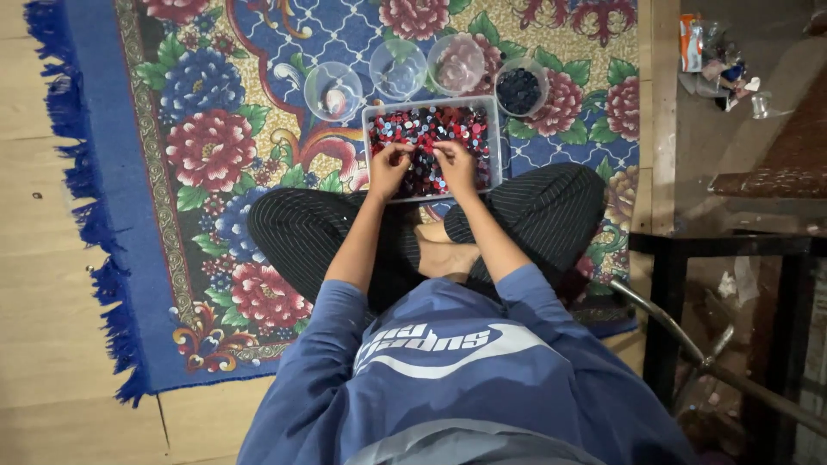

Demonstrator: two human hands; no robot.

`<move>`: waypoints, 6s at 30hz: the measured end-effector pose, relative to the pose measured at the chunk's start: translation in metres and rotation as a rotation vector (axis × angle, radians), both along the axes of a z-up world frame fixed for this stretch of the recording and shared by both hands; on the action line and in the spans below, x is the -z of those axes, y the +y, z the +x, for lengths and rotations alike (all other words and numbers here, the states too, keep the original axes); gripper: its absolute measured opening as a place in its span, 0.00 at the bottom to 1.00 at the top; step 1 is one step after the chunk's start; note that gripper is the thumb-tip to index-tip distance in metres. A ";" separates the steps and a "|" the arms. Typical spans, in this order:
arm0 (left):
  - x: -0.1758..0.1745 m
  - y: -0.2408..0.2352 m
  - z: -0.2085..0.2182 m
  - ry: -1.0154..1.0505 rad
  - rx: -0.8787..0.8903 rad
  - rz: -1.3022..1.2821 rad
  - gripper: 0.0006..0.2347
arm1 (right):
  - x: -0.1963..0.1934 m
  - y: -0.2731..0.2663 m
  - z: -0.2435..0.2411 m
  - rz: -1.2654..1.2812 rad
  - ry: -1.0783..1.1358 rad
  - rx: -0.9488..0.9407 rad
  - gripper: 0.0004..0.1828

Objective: The person sits cross-legged on a rug and sorts mixed bottle caps from a large plastic bin into smaller containers by color. They repeatedly pick up caps, separate them, and place them into designated bowls.

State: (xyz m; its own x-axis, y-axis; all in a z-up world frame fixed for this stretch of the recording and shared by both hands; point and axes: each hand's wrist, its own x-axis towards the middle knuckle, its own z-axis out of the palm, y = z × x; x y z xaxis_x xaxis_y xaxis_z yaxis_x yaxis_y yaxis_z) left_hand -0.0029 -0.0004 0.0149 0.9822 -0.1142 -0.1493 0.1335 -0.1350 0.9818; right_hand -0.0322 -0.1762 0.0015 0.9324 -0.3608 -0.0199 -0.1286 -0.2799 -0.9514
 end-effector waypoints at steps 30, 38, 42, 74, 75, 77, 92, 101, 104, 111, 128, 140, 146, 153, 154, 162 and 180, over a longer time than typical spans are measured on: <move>0.024 -0.003 0.006 0.076 0.096 0.030 0.11 | 0.023 -0.121 0.088 -0.385 -0.285 0.597 0.23; 0.073 -0.009 0.014 0.152 0.089 -0.033 0.11 | 0.027 0.007 0.025 -0.246 -0.213 -0.027 0.09; 0.091 0.005 0.016 0.258 0.034 -0.151 0.13 | 0.036 0.035 -0.002 -0.329 -0.192 -0.228 0.08; 0.015 -0.002 0.005 0.041 -0.092 -0.139 0.07 | 0.010 0.023 -0.007 -0.299 -0.218 0.078 0.12; 0.030 -0.001 0.005 -0.003 -0.075 -0.080 0.06 | 0.011 0.023 -0.006 -0.281 -0.219 0.102 0.11; 0.033 -0.001 0.002 -0.024 -0.045 0.020 0.07 | 0.014 0.024 -0.007 -0.282 -0.203 0.125 0.11; 0.004 -0.001 -0.009 -0.361 0.253 0.769 0.13 | 0.033 0.016 -0.005 -0.237 -0.156 0.131 0.08; 0.033 -0.001 -0.007 -0.445 0.234 0.903 0.07 | 0.026 0.022 -0.005 -0.309 -0.081 -0.001 0.09; 0.034 -0.001 -0.005 -0.469 0.248 0.896 0.06 | 0.034 0.020 -0.004 -0.289 -0.047 0.022 0.09; 0.031 -0.001 -0.008 -0.458 0.289 0.863 0.04 | 0.031 0.022 -0.005 -0.240 0.023 0.058 0.08; 0.007 0.003 -0.012 -0.316 0.275 0.486 0.07 | -0.006 -0.061 0.019 -0.055 -0.123 0.237 0.06; -0.004 0.000 -0.012 -0.206 0.287 0.481 0.08 | 0.031 -0.113 0.070 -0.142 -0.352 0.275 0.08; 0.025 -0.003 -0.007 -0.197 0.319 0.401 0.06 | 0.041 -0.014 0.008 -0.079 -0.075 -0.203 0.09; 0.018 -0.001 -0.010 -0.170 0.344 0.390 0.05 | 0.024 -0.005 -0.007 0.066 0.091 -0.261 0.12; 0.019 -0.002 -0.010 -0.169 0.345 0.387 0.05 | 0.030 -0.007 -0.008 0.065 0.093 -0.260 0.12; 0.019 -0.004 -0.010 -0.074 0.221 0.431 0.12 | 0.106 -0.014 -0.009 0.274 0.077 -0.082 0.10; 0.042 0.000 -0.012 -0.187 0.056 0.632 0.08 | 0.037 -0.013 -0.013 0.239 0.095 0.009 0.09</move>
